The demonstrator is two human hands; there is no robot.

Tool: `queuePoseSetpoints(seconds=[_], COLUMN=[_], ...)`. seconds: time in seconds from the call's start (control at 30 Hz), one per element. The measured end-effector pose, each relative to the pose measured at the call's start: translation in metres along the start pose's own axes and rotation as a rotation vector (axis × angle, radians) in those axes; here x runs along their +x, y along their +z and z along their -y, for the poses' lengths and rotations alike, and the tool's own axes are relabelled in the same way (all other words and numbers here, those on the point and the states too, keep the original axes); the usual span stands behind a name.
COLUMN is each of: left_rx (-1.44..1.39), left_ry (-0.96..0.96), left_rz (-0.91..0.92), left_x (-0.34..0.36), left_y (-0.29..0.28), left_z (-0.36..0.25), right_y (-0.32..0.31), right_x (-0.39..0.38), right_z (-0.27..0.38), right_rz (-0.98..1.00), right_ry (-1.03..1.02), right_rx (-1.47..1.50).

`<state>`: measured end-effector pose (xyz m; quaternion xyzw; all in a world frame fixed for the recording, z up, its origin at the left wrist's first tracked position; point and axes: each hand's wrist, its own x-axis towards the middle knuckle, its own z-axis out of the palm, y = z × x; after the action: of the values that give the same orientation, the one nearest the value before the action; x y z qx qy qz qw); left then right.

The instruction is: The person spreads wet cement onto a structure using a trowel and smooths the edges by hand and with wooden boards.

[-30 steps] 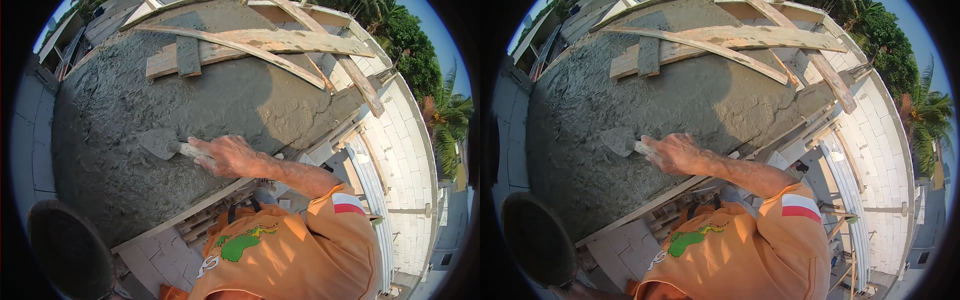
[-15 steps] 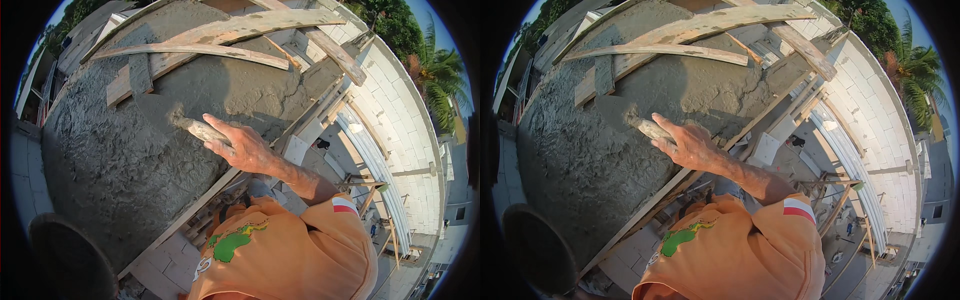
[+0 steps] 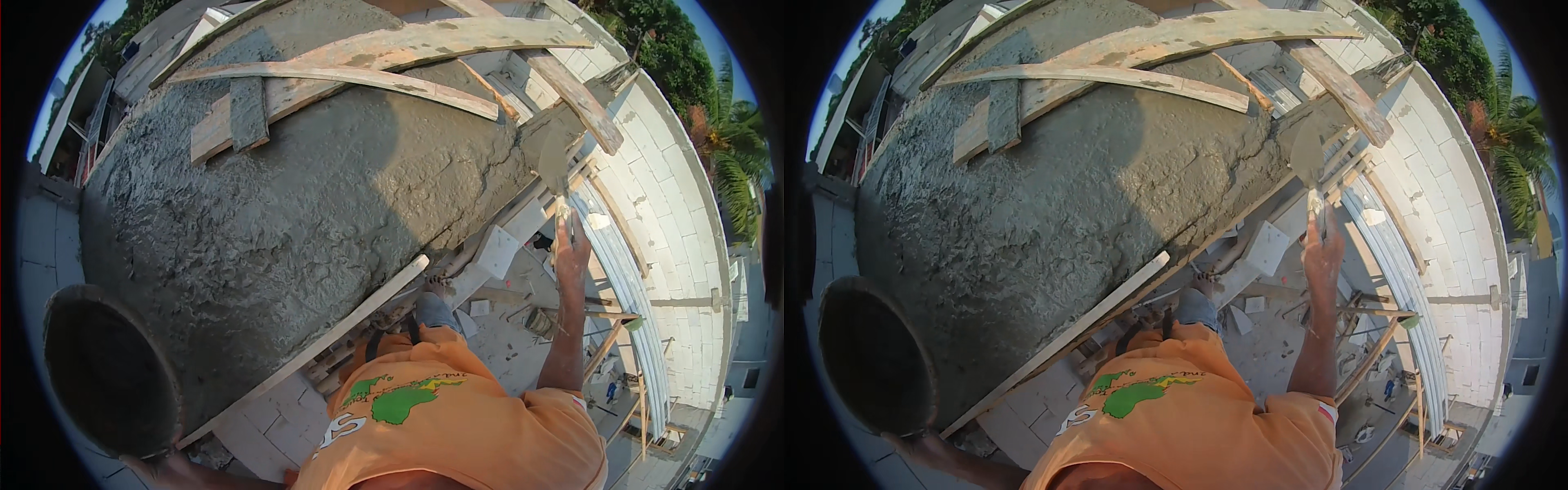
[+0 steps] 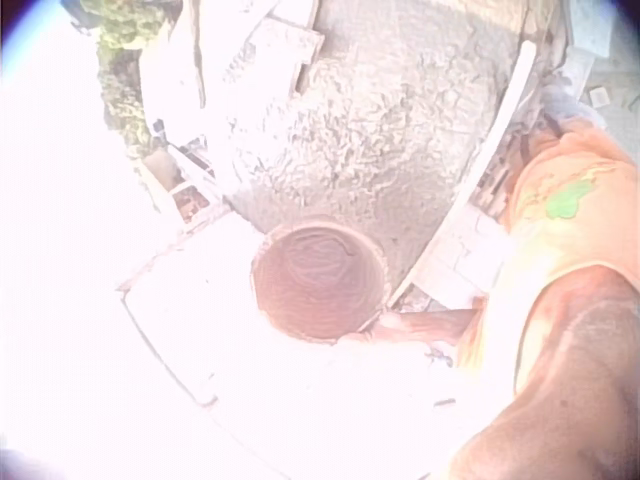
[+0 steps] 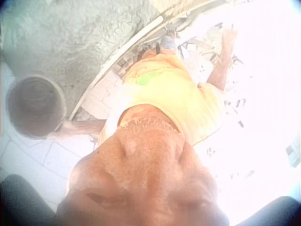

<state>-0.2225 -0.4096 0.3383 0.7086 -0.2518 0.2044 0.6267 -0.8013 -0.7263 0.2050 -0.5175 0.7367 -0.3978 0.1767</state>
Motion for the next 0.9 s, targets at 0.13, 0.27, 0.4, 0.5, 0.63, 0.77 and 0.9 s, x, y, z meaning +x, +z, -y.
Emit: queuePoseSetpoints(seconds=[0.13,0.27,0.4,0.5,0.63,0.77,0.9], left_rx=[-0.479,0.295,-0.628,-0.293,-1.016,-1.046,-0.993], left_ry=[-0.299,0.155,-0.277,-0.133,-0.430,-0.436,-0.401], left_rz=[-0.018,0.027,-0.063,-0.032,0.019,0.020,-0.084], left_x=[0.010,0.008,0.014,0.024,0.062,0.080,0.084], left_y=[-0.003,-0.008,-0.007,-0.007,-0.023,-0.007,0.005], left_z=[-0.011,-0.001,-0.009,0.004,0.021,0.026,0.030], right_y=[0.013,0.038,0.073,0.099,0.128,0.145,0.154], right_x=[-0.001,0.014,0.009,-0.006,-0.031,-0.058,-0.077], right_z=[0.016,0.041,0.104,0.144,0.184,0.212,0.217], right_rz=[0.063,0.285,0.593,0.735,0.890,0.993,1.011], right_ry=[-0.249,-0.294,-0.522,-0.625,-0.720,-0.856,-0.966], right_rx=[-0.007,0.025,0.159,0.152,0.209,0.174,0.219])
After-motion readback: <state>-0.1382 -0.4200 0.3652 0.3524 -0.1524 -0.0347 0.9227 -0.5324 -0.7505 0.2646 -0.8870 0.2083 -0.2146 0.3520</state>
